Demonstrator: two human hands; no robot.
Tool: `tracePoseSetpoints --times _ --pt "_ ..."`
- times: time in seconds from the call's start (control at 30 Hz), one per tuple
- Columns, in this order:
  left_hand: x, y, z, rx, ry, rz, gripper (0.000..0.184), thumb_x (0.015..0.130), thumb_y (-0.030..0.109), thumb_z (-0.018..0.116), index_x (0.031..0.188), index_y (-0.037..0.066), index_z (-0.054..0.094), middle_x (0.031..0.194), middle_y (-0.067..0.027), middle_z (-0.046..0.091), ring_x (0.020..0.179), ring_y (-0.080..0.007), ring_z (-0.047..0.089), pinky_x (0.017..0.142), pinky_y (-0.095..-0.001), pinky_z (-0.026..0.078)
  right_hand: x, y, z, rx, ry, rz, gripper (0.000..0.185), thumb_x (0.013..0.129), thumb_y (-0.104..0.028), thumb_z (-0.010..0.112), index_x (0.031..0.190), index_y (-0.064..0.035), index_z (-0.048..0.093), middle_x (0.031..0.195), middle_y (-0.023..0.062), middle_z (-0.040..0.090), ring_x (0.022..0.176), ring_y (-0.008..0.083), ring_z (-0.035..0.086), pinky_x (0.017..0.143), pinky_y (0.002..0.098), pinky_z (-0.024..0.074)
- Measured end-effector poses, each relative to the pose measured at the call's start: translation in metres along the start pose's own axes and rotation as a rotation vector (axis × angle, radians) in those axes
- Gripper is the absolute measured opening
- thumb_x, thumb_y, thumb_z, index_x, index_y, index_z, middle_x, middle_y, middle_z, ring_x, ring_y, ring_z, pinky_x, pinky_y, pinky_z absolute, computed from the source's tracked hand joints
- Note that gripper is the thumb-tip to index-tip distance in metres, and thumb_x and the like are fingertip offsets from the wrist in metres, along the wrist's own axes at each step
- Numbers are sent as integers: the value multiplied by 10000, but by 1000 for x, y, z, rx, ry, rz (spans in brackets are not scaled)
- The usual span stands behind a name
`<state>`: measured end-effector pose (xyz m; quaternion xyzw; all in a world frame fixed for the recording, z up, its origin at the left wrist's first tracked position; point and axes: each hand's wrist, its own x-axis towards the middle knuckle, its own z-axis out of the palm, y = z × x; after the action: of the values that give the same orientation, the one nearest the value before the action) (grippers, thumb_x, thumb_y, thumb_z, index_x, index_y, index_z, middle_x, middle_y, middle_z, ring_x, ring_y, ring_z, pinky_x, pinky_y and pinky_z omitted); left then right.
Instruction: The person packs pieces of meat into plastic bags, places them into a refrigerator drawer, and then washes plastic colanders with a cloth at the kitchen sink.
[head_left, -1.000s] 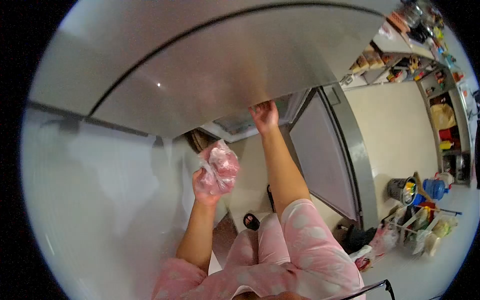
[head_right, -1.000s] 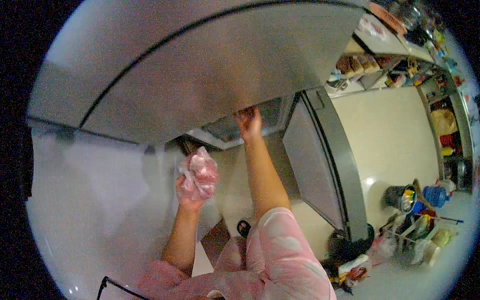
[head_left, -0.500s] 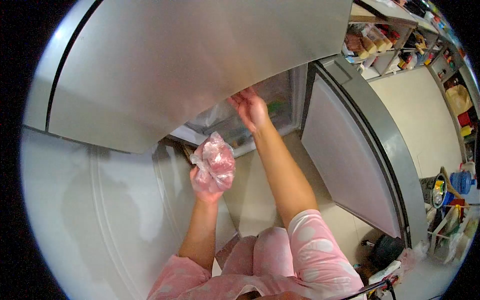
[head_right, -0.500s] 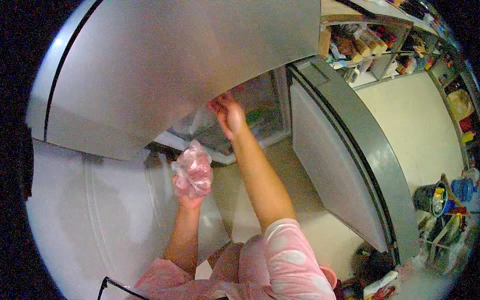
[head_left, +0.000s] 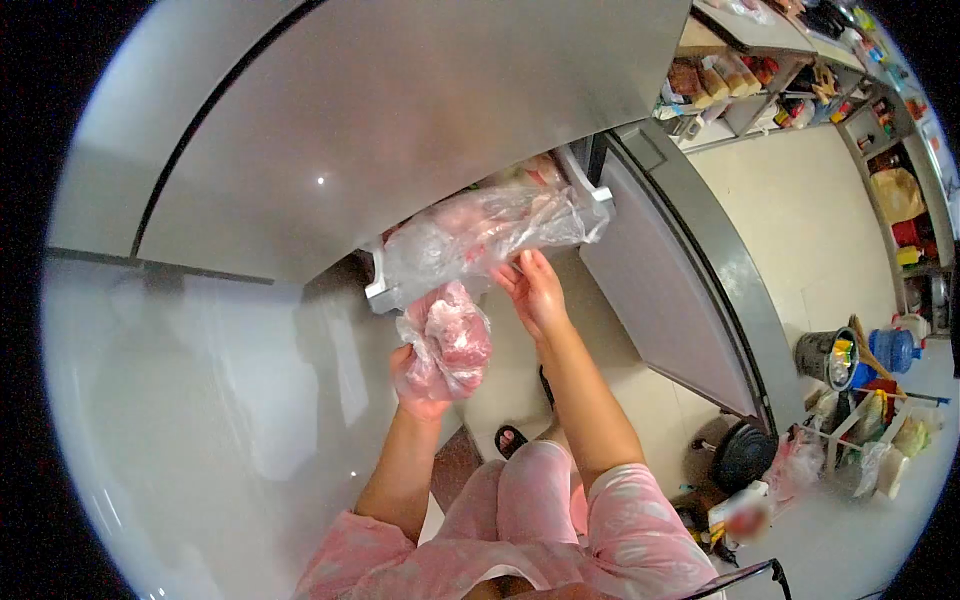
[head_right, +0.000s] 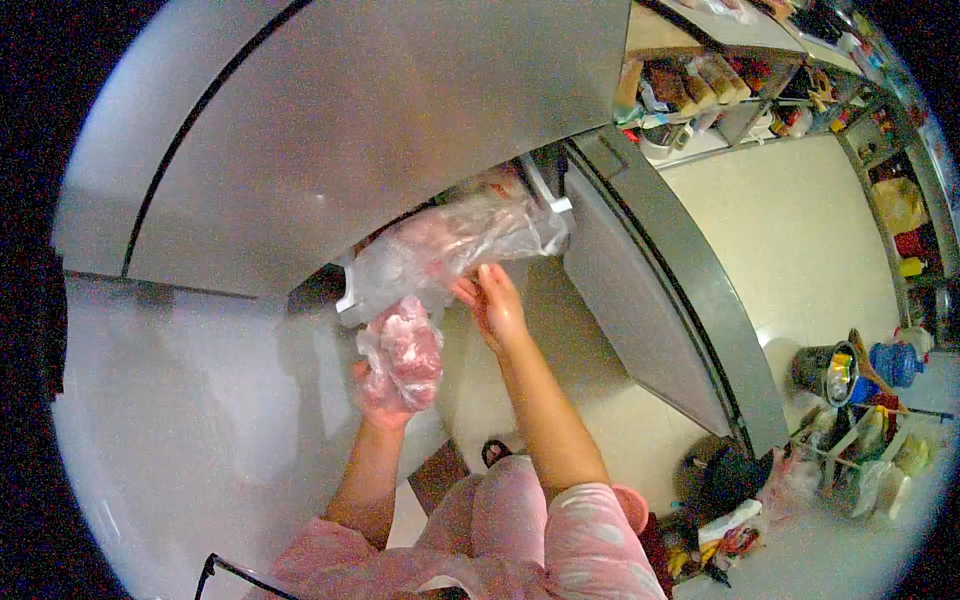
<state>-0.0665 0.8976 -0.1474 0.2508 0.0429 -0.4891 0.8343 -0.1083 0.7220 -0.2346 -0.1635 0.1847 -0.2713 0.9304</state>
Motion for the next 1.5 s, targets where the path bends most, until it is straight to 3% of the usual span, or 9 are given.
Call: tracePoseSetpoints --times 0.17,0.5,0.6,0.8,0.9,1.1,1.13,1.23,1.5 --pt "-8 4 23 52 -71 48 595 822 285 545 1324 28 356 1183 -132 539 1049 -276 559 883 -426 475 -22 -6 -12 -1 62 24 211 924 -263 510 984 -61 496 929 39 544 854 181 575 834 352 489" --pt "-16 14 75 44 168 -50 628 766 325 541 1313 55 391 1259 -163 493 1115 -332 514 936 -465 436 -116 -86 54 -494 151 496 495 913 -394 474 1249 -32 438 1095 103 569 935 210 581 774 311 486" --pt "36 -2 92 17 126 -154 566 775 288 517 1272 31 432 1236 -158 515 1121 -321 516 929 -475 430 -96 -124 87 -356 155 234 582 868 -422 547 1287 -44 404 1134 131 554 953 242 579 771 333 491" --pt "123 -31 76 217 210 -118 356 787 298 542 1061 74 575 1037 -94 610 964 -235 574 823 -386 472 -1 -115 67 -874 82 -25 635 772 -181 663 1329 -72 379 1159 123 534 1013 228 546 834 308 441" --pt "168 -36 46 234 224 -51 368 793 268 555 1109 79 556 1009 -79 598 900 -237 577 813 -398 472 41 -128 70 -956 154 33 663 705 -41 670 1305 -48 389 1145 137 541 996 231 550 824 303 447" --pt "186 -49 55 623 370 196 584 826 -64 385 1388 31 254 1365 -151 354 1241 -226 370 1041 -331 286 90 -108 41 -1557 254 -552 492 677 -27 626 1144 -10 473 1171 255 471 1021 422 509 854 425 459" --pt "182 -51 51 668 324 172 605 823 -65 382 1401 27 228 1393 -157 322 1269 -229 342 1050 -333 272 79 -111 52 -1549 284 -377 430 732 -32 573 1150 -17 473 1242 236 421 1119 404 449 913 424 424" --pt "168 -57 46 760 325 151 618 806 -80 369 1400 8 223 1396 -138 344 1269 -236 361 1037 -349 303 47 -111 51 -1762 146 -802 462 762 -42 537 1213 -42 436 1302 188 405 1134 366 460 934 401 414" --pt "152 -52 57 724 342 111 597 793 -77 367 1378 -5 274 1380 -124 379 1241 -234 400 1007 -360 349 58 -83 45 -2045 91 -505 559 745 -38 533 1286 -135 432 1304 116 431 1221 345 387 972 403 393"
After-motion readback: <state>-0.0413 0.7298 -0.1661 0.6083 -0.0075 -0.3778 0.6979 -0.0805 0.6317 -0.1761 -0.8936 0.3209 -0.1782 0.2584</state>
